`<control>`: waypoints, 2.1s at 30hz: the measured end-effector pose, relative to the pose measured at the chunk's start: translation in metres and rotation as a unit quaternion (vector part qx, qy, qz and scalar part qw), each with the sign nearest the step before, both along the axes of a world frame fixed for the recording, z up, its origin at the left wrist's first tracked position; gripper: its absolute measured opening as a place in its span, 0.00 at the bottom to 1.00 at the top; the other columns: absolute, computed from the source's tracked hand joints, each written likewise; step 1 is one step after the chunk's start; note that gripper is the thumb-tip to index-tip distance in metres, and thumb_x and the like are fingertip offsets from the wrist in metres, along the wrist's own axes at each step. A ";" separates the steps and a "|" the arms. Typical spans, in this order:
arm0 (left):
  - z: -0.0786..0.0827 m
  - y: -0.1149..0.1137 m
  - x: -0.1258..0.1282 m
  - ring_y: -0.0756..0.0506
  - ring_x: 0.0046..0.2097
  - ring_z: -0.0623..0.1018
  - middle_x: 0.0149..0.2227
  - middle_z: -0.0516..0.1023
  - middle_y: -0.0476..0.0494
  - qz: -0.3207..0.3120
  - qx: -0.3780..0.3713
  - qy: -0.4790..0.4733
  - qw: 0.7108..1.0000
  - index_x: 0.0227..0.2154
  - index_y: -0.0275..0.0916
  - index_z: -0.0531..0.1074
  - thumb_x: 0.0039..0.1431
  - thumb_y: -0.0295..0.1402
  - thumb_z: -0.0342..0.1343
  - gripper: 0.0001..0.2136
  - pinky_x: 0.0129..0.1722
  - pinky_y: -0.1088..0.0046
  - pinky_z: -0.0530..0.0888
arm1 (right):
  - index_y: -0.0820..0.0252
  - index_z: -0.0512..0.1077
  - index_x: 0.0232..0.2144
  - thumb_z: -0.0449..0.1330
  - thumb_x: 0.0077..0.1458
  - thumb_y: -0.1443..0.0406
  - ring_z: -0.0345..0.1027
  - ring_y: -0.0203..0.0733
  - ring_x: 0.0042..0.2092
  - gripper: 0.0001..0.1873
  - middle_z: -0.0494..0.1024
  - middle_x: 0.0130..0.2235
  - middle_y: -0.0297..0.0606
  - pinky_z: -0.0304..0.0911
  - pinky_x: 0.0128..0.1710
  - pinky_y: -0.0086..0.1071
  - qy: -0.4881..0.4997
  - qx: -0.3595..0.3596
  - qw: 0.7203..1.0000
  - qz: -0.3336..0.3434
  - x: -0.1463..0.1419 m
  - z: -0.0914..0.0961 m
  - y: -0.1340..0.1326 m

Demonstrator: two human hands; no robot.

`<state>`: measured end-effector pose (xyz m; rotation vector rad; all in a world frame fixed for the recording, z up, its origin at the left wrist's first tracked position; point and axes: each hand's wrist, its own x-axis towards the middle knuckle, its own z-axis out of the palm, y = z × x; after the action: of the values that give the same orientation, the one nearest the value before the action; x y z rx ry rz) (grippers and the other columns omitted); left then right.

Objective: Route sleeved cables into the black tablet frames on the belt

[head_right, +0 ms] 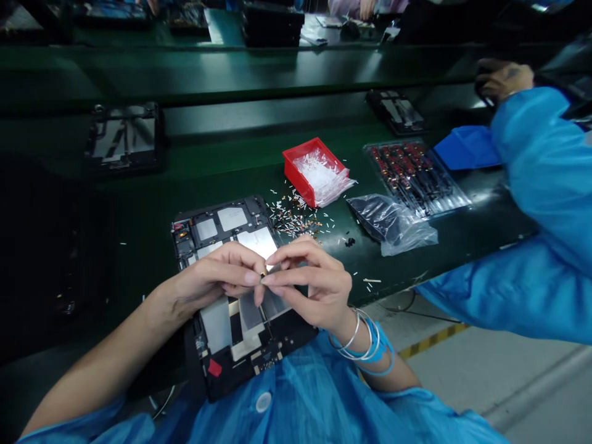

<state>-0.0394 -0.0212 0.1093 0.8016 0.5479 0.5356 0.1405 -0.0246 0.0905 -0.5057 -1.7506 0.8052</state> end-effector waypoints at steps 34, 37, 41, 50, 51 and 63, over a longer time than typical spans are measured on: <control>0.018 -0.019 -0.006 0.50 0.25 0.70 0.22 0.72 0.46 0.081 0.631 0.378 0.673 0.27 0.36 0.73 0.64 0.28 0.45 0.14 0.26 0.76 0.64 | 0.57 0.74 0.28 0.63 0.49 0.72 0.68 0.35 0.29 0.05 0.77 0.27 0.32 0.65 0.29 0.33 -0.127 -0.063 0.987 -0.082 0.004 0.027 -0.011; 0.020 -0.018 -0.007 0.49 0.28 0.73 0.25 0.75 0.46 0.097 0.624 0.373 0.680 0.29 0.36 0.74 0.65 0.31 0.47 0.12 0.28 0.76 0.66 | 0.58 0.73 0.25 0.63 0.49 0.70 0.65 0.33 0.26 0.05 0.74 0.25 0.32 0.63 0.25 0.29 -0.138 -0.141 0.979 -0.044 0.008 0.033 -0.002; 0.024 -0.017 -0.009 0.49 0.31 0.75 0.29 0.77 0.46 0.128 0.575 0.386 0.710 0.32 0.36 0.74 0.64 0.28 0.50 0.08 0.31 0.76 0.68 | 0.59 0.73 0.23 0.65 0.48 0.67 0.66 0.32 0.27 0.04 0.75 0.25 0.32 0.63 0.24 0.27 -0.145 -0.214 0.964 -0.065 0.015 0.043 0.012; 0.025 -0.015 -0.010 0.48 0.34 0.77 0.31 0.79 0.47 0.137 0.524 0.373 0.753 0.31 0.38 0.74 0.61 0.26 0.52 0.07 0.35 0.76 0.70 | 0.60 0.77 0.30 0.68 0.45 0.64 0.70 0.32 0.29 0.08 0.78 0.27 0.34 0.66 0.25 0.25 -0.116 -0.293 0.949 -0.011 0.011 0.044 0.026; 0.025 -0.015 -0.010 0.49 0.33 0.77 0.31 0.79 0.48 0.140 0.523 0.373 0.753 0.31 0.38 0.74 0.61 0.26 0.52 0.07 0.35 0.76 0.70 | 0.60 0.77 0.32 0.68 0.45 0.64 0.70 0.33 0.29 0.09 0.78 0.27 0.34 0.65 0.25 0.25 -0.110 -0.296 0.949 -0.009 0.011 0.043 0.027; 0.031 -0.010 -0.017 0.49 0.28 0.75 0.26 0.77 0.49 0.086 0.415 0.424 0.800 0.27 0.37 0.74 0.62 0.28 0.49 0.10 0.29 0.76 0.67 | 0.60 0.74 0.22 0.67 0.45 0.63 0.67 0.33 0.27 0.07 0.75 0.24 0.32 0.62 0.25 0.28 -0.131 -0.242 0.960 -0.057 0.011 0.044 0.037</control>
<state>-0.0560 -0.0315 0.1406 1.8884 1.2593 0.5672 0.1519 0.0128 0.1344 -1.0731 -1.7379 1.1300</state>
